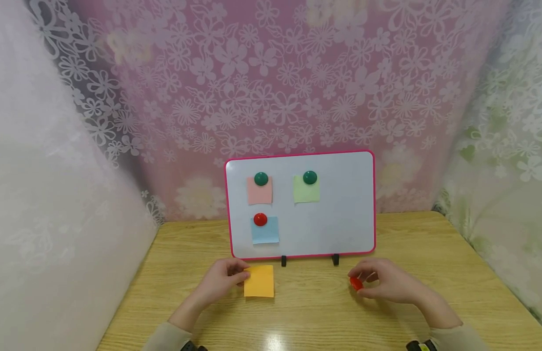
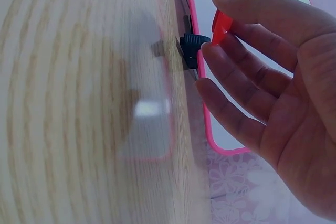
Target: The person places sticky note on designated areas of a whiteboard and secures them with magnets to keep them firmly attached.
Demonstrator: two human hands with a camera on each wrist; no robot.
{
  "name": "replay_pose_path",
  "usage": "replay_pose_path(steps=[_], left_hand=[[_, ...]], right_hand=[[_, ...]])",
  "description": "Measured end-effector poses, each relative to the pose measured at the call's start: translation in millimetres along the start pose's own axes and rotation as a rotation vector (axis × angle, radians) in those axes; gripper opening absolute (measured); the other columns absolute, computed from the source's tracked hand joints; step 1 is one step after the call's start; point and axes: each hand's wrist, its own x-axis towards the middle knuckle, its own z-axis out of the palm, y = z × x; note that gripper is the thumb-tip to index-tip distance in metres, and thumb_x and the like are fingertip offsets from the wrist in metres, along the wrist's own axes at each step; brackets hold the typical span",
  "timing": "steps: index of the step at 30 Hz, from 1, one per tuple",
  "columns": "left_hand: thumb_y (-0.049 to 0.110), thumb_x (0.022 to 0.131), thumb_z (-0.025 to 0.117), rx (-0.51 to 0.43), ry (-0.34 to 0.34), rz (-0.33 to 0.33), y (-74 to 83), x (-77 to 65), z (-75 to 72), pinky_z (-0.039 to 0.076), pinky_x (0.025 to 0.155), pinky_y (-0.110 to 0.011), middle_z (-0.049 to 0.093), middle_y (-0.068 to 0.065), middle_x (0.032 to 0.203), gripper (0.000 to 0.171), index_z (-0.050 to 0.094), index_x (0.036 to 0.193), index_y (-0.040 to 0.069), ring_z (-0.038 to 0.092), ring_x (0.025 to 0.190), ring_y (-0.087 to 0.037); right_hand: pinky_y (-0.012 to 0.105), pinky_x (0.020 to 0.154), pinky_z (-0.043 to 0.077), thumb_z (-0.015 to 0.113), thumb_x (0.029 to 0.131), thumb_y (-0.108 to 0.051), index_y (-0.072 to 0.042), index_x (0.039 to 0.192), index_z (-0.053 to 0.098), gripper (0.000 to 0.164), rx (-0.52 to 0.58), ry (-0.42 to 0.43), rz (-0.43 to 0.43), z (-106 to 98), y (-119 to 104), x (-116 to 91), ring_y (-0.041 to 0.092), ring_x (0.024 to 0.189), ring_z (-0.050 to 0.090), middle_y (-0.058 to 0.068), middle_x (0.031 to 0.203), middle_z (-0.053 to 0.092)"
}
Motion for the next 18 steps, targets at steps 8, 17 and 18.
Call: replay_pose_path(steps=[8, 17, 18], left_hand=[[0.019, 0.102, 0.076, 0.013, -0.006, 0.001, 5.2, 3.1, 5.0, 0.061, 0.078, -0.041, 0.073, -0.001, 0.094, 0.014, 0.077, 0.111, 0.008, 0.068, 0.084, -0.027], [0.020, 0.104, 0.074, 0.009, -0.028, 0.026, 7.4, 8.7, 12.2, 0.061, 0.078, -0.042, 0.074, -0.002, 0.095, 0.016, 0.076, 0.113, 0.006, 0.070, 0.084, -0.025], [0.020, 0.104, 0.074, 0.006, -0.031, 0.027, 7.9, 9.1, 13.1, 0.061, 0.078, -0.042, 0.074, -0.001, 0.095, 0.016, 0.076, 0.113, 0.006, 0.070, 0.084, -0.025]], right_hand=[[0.037, 0.082, 0.063, 0.086, 0.094, -0.018, -0.005, 0.123, 0.074, 0.034, -0.006, 0.010, -0.014, 0, 1, 1, 0.010, 0.098, 0.069, -0.008, 0.114, 0.073], [0.039, 0.082, 0.063, 0.085, 0.094, -0.016, -0.004, 0.124, 0.073, 0.034, -0.009, 0.010, -0.023, -1, 0, 1, 0.010, 0.099, 0.069, -0.006, 0.114, 0.073], [0.039, 0.082, 0.063, 0.085, 0.094, -0.017, -0.004, 0.124, 0.073, 0.034, -0.009, 0.009, -0.020, -1, -1, 1, 0.009, 0.099, 0.069, -0.006, 0.114, 0.073]])
